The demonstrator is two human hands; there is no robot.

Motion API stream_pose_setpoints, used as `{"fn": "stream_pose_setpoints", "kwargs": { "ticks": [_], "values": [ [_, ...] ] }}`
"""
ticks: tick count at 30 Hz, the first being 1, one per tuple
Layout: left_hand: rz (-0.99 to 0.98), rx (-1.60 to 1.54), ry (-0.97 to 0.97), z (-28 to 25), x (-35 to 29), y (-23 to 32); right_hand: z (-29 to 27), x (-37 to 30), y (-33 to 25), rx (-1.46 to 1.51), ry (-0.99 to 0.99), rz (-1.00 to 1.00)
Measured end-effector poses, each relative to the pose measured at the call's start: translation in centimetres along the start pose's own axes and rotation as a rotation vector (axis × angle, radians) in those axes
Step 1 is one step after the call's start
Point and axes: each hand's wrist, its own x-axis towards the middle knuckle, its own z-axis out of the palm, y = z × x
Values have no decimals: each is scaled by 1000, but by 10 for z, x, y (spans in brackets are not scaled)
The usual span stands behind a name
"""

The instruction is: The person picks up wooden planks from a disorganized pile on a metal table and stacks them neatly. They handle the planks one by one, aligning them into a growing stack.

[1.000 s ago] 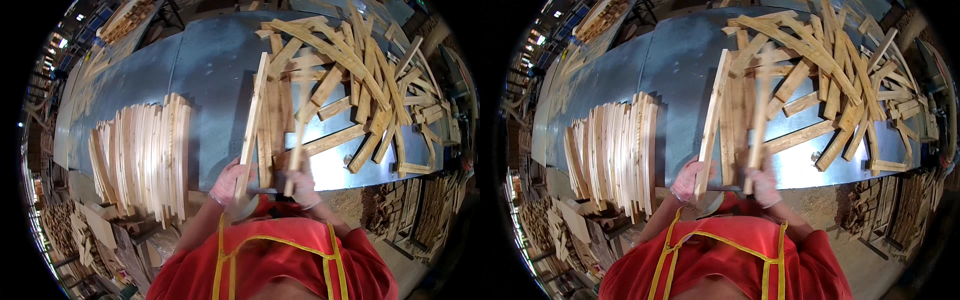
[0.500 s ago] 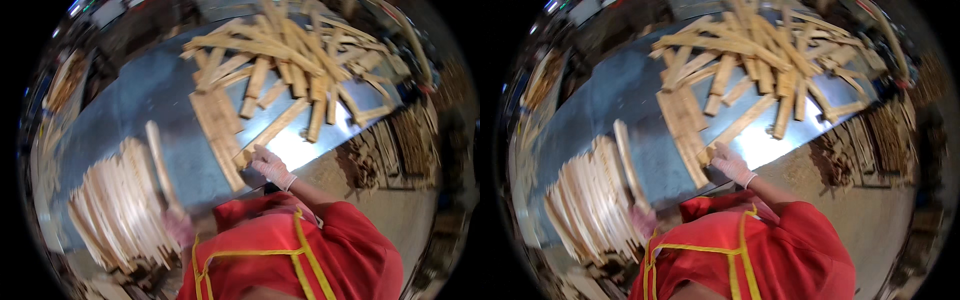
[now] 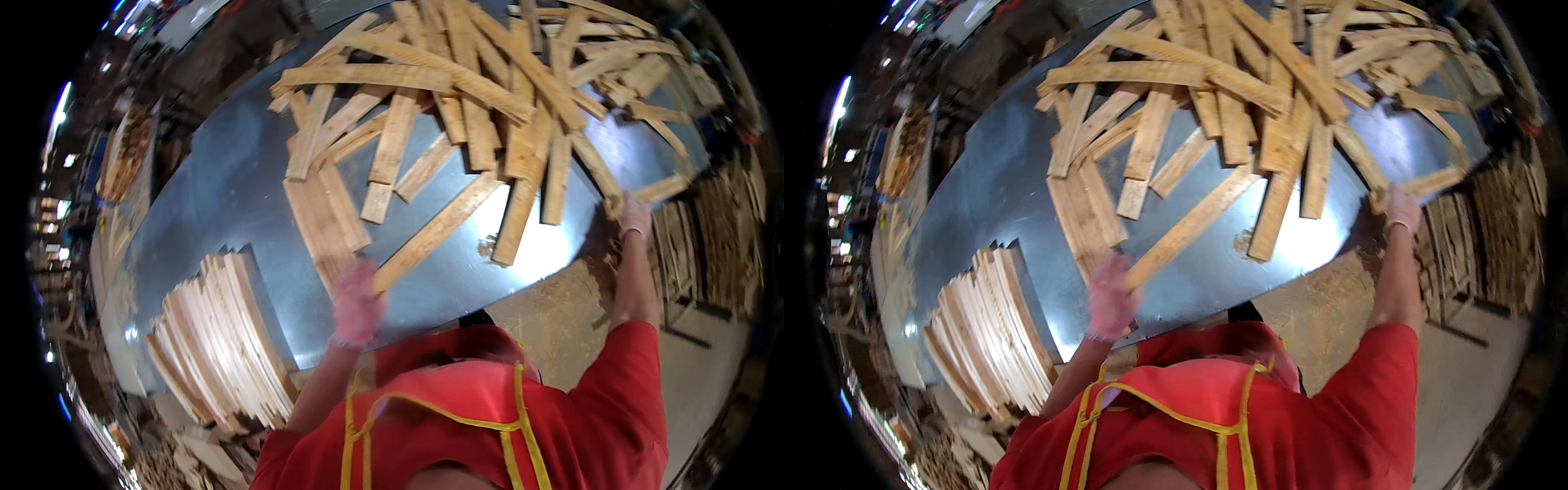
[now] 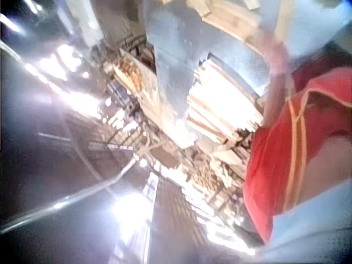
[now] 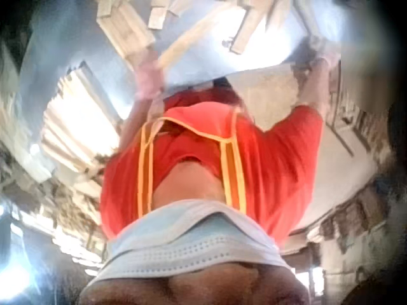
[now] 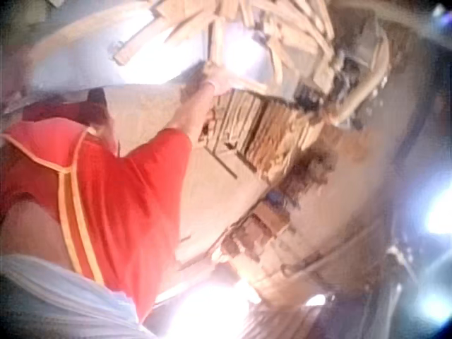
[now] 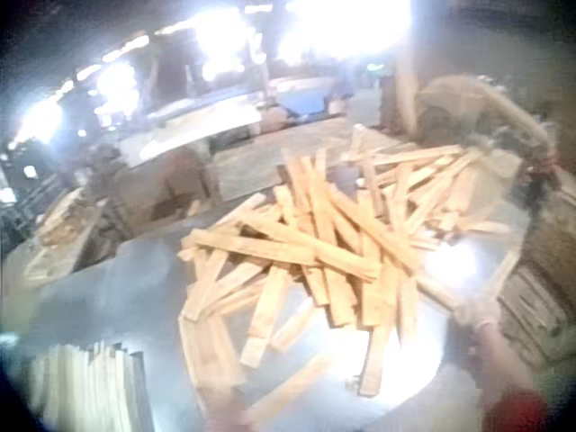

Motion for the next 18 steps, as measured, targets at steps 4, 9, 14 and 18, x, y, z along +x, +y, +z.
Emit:
{"fn": "stream_pose_setpoints", "kwargs": {
  "ticks": [4,9,14,18],
  "values": [
    [-47,153,-193,37,74,45,17,44,2,262,-50,176],
    [-409,222,-533,-18,58,38,-7,-10,-38,828,-80,201],
    [-751,43,-160,-76,-89,-7,-48,-156,-86,1097,-231,-93],
    [-880,207,146,-58,-176,-51,-7,-252,-111,1014,-671,-269]
  ]
}}
